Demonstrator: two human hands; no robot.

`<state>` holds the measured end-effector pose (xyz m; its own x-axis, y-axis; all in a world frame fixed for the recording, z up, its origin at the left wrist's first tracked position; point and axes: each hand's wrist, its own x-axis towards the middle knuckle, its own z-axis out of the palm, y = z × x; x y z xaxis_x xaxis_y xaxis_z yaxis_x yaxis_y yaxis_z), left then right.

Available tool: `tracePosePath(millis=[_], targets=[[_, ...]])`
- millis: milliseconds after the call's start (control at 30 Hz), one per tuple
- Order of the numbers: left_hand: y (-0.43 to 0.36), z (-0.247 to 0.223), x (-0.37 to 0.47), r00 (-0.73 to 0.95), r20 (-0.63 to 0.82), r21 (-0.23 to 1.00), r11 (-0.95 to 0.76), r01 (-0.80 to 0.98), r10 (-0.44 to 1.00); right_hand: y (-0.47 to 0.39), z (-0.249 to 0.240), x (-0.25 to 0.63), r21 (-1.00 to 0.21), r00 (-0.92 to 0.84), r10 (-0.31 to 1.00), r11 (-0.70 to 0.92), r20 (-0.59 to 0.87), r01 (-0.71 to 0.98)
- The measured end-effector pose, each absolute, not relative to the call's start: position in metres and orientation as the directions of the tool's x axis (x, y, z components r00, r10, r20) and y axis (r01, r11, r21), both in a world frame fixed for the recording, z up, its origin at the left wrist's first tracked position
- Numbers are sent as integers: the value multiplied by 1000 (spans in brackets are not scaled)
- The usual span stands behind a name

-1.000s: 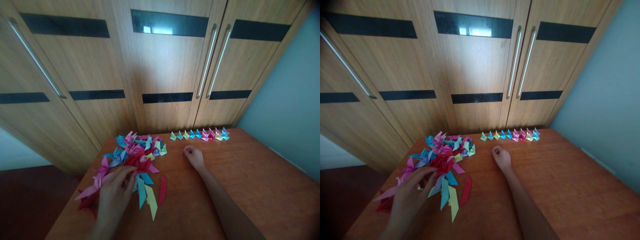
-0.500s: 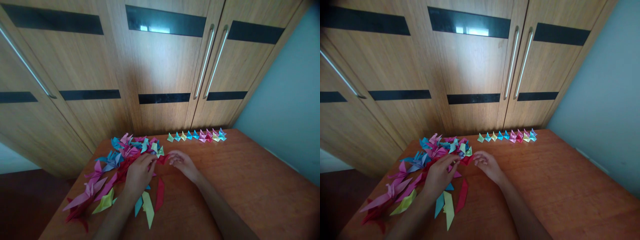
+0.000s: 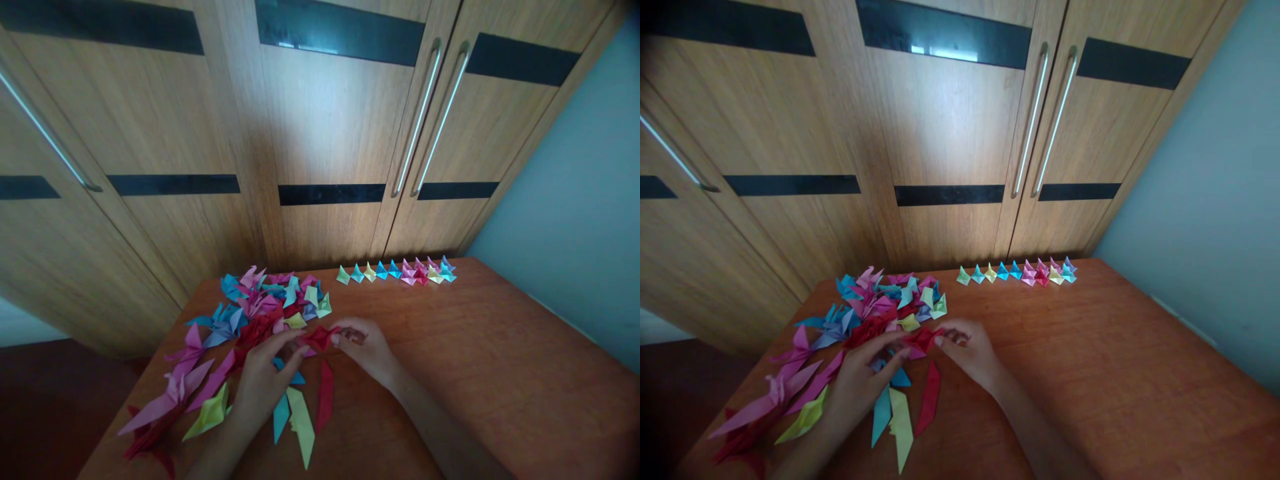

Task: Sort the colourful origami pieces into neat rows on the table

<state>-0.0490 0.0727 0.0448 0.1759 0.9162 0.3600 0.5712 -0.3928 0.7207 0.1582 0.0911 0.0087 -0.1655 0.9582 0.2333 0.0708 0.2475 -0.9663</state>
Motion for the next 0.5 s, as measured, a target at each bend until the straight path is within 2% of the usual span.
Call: tracePosePath(millis=[200,500], targets=[[71,38,-46,149,263,864,-301,403,953,87,11,155,-962,-212,949,256,232,95],[73,29,-49,140,343,809,-368,458,929,86,16,153,-922,-199,934,334,296,197]])
